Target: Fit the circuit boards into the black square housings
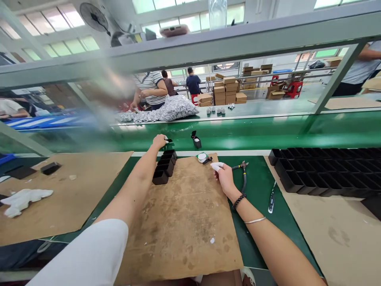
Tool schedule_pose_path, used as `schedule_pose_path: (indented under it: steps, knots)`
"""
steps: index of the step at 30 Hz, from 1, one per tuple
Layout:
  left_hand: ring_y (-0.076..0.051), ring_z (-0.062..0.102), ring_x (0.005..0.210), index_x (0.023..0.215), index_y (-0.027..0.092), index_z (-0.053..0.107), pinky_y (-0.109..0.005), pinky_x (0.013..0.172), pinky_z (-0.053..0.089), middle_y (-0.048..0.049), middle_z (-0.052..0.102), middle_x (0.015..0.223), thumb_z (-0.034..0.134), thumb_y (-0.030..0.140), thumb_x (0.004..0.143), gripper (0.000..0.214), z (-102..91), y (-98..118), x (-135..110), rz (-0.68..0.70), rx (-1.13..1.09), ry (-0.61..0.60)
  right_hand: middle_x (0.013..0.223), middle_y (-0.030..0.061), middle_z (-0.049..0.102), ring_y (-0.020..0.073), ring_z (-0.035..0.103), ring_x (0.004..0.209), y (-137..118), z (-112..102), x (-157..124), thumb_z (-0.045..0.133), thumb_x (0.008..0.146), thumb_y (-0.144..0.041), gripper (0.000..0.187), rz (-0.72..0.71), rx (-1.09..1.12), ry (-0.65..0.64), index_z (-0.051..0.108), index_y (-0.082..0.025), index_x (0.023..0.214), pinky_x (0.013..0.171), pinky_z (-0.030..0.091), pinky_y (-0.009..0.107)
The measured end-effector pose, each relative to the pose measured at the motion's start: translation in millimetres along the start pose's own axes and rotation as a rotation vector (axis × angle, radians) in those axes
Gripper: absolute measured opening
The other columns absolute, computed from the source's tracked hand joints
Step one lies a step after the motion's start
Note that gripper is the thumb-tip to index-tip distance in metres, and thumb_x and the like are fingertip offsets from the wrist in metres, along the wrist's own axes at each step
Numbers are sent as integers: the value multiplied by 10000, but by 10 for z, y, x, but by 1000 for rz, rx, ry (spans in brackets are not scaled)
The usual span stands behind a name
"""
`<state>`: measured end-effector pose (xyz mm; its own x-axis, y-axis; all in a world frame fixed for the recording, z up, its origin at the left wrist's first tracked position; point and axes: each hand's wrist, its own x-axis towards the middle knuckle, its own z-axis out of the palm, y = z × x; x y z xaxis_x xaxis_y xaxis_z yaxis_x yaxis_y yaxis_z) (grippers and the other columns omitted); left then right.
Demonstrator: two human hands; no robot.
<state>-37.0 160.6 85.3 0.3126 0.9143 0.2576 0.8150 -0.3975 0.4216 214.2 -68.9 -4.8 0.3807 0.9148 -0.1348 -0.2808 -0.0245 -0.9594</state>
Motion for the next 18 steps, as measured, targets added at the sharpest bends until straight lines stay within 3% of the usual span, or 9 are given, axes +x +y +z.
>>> schedule_pose_path:
  steps: [3, 5, 9, 12, 15, 17, 18]
  knots:
    - [-207, 658, 1046, 1156, 149, 649, -423, 926, 574, -90, 669, 1180, 624, 388, 971, 303, -13, -118, 41, -59, -147, 38, 513, -46, 550, 93, 433, 460, 11, 3, -2, 736, 541, -395, 330, -9, -17, 2, 688, -158, 766, 448, 273, 235]
    - [-183, 653, 992, 1009, 117, 661, -405, 966, 540, -54, 701, 1031, 621, 393, 967, 282, -119, -120, 99, -68, -255, 48, 515, -48, 550, 93, 437, 464, 15, 4, 1, 729, 545, -404, 344, -13, -23, -3, 692, -156, 781, 446, 274, 235]
    - [-135, 654, 841, 732, 157, 574, -378, 997, 494, 21, 667, 701, 702, 413, 869, 318, -349, 105, 74, -41, -481, -41, 503, -50, 545, 95, 438, 458, 9, 4, 10, 739, 533, -417, 356, -16, -36, -16, 682, -159, 772, 436, 276, 234]
    - [-153, 678, 768, 730, 158, 597, -408, 940, 539, -10, 707, 733, 811, 399, 743, 322, -308, 416, -210, 10, -603, -204, 505, -50, 550, 93, 444, 452, 3, 7, 8, 740, 540, -409, 340, -30, -56, -22, 674, -165, 767, 436, 289, 232]
    - [-216, 713, 761, 735, 131, 668, -436, 871, 575, -72, 746, 775, 867, 425, 644, 366, -91, 731, -665, 32, -636, -448, 521, -44, 562, 97, 461, 462, 7, 10, -6, 722, 572, -377, 288, -48, -91, -34, 669, -166, 761, 444, 306, 233]
    - [-266, 737, 871, 798, 141, 715, -429, 896, 576, -97, 774, 875, 846, 449, 652, 366, 27, 880, -968, 72, -565, -603, 528, -39, 564, 104, 467, 469, 14, 3, -12, 701, 598, -348, 247, -59, -121, -44, 664, -167, 763, 448, 309, 237]
    - [-283, 736, 940, 871, 150, 736, -422, 917, 570, -103, 784, 952, 835, 445, 660, 376, 48, 923, -1102, 92, -502, -592, 533, -38, 565, 108, 467, 473, 16, -5, -12, 691, 611, -334, 233, -65, -136, -47, 663, -168, 772, 452, 311, 240]
